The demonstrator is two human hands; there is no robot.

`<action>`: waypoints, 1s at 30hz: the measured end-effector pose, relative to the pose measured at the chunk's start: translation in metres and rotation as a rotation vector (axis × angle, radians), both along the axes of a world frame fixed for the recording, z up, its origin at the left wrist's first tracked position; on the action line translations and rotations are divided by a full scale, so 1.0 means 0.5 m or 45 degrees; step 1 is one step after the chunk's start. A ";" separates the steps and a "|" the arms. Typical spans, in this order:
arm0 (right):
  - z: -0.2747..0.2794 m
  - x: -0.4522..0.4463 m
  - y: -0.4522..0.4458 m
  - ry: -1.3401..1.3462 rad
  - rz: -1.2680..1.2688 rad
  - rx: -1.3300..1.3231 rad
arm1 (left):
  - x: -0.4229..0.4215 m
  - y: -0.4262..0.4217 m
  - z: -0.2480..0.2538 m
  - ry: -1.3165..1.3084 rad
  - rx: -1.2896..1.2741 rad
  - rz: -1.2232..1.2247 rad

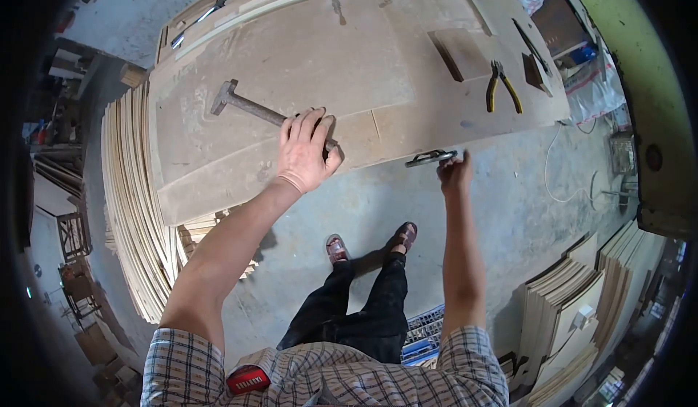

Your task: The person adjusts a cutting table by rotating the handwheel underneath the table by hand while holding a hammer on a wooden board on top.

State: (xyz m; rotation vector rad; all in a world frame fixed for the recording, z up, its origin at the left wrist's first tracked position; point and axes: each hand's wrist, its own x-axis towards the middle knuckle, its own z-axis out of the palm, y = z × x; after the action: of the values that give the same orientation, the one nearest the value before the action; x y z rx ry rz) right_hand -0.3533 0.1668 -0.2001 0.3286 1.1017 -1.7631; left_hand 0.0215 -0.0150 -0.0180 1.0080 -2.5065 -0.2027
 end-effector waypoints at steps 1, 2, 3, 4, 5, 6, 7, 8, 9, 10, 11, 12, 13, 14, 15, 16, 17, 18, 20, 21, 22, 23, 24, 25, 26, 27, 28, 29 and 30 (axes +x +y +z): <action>0.020 0.011 -0.023 0.001 -0.001 0.001 | 0.000 0.001 -0.001 0.001 0.001 -0.001; 0.054 0.042 -0.053 0.235 0.056 0.215 | 0.000 0.003 -0.003 0.001 -0.001 -0.003; 0.075 0.074 -0.081 0.469 0.118 0.425 | 0.000 0.000 -0.005 -0.001 -0.007 0.001; 0.073 0.099 -0.091 0.474 -0.034 0.541 | 0.001 -0.006 -0.003 -0.006 -0.011 0.009; 0.028 0.136 -0.085 0.852 -0.013 0.555 | 0.001 -0.003 0.002 -0.021 0.001 0.006; -0.042 0.178 -0.075 1.234 0.007 0.558 | -0.001 0.000 0.005 -0.033 0.011 0.000; -0.096 0.260 -0.076 1.809 -0.048 0.842 | -0.002 -0.001 0.003 -0.029 0.007 -0.007; -0.122 0.317 -0.067 2.382 -0.121 1.139 | -0.003 -0.002 -0.002 -0.029 -0.002 0.004; -0.115 0.316 -0.031 2.378 -0.140 1.158 | -0.003 0.003 -0.007 -0.033 -0.005 0.009; -0.110 0.315 -0.009 2.204 0.115 0.955 | -0.003 0.004 -0.007 -0.041 -0.024 0.004; -0.109 0.307 -0.002 2.017 0.368 0.738 | -0.005 -0.004 -0.002 -0.042 -0.033 0.011; -0.124 0.254 0.020 2.243 0.421 0.632 | -0.004 -0.006 0.001 -0.054 -0.009 0.014; -0.107 0.202 0.051 1.708 0.568 0.530 | -0.003 0.001 0.001 -0.065 0.026 0.007; -0.069 0.150 0.063 1.181 0.671 0.417 | -0.003 0.002 0.001 -0.058 0.029 0.003; -0.015 0.112 0.050 0.990 0.430 0.443 | -0.005 -0.004 0.000 -0.046 0.012 0.002; 0.041 0.076 0.035 0.759 0.292 0.358 | -0.001 0.000 -0.003 -0.040 0.007 0.001; 0.076 0.051 0.020 0.526 0.153 0.277 | 0.002 0.009 -0.006 -0.034 0.016 -0.001; 0.074 0.041 0.000 0.533 0.140 0.277 | 0.002 0.008 -0.004 -0.042 0.025 0.006; 0.072 0.053 -0.047 0.112 0.339 0.320 | -0.004 0.005 -0.002 -0.048 0.006 0.009; 0.072 0.089 -0.073 0.322 0.140 0.419 | -0.007 0.001 -0.005 -0.048 -0.010 -0.006; 0.059 0.103 -0.082 0.450 0.059 0.372 | -0.010 -0.001 -0.005 -0.050 -0.013 0.000; 0.033 0.121 -0.079 0.575 -0.014 0.334 | -0.006 0.004 -0.007 -0.054 -0.006 0.012; -0.028 0.174 -0.079 0.569 -0.016 0.332 | -0.001 0.010 -0.008 -0.060 -0.008 0.010; -0.106 0.239 -0.093 1.411 -0.145 0.675 | -0.005 0.005 -0.007 -0.063 -0.010 0.007; -0.148 0.278 -0.086 2.251 -0.285 1.019 | -0.007 0.003 -0.005 -0.068 -0.006 0.007; -0.138 0.295 -0.047 2.249 -0.281 1.015 | -0.007 0.012 -0.007 -0.071 -0.006 0.011; -0.121 0.311 -0.018 2.096 -0.021 0.935 | -0.008 0.012 -0.006 -0.061 -0.002 0.005; -0.113 0.316 -0.013 1.931 0.225 0.845 | -0.005 0.002 -0.003 -0.054 -0.002 -0.002; -0.132 0.267 0.008 2.264 0.305 0.777 | -0.003 -0.009 0.001 -0.061 -0.006 0.002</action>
State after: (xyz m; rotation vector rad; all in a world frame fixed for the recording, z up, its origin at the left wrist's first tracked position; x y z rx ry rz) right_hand -0.2196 0.1707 -0.2660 -1.2469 2.6922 -1.1382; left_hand 0.0202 -0.0195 -0.0174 1.0244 -2.5478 -0.1739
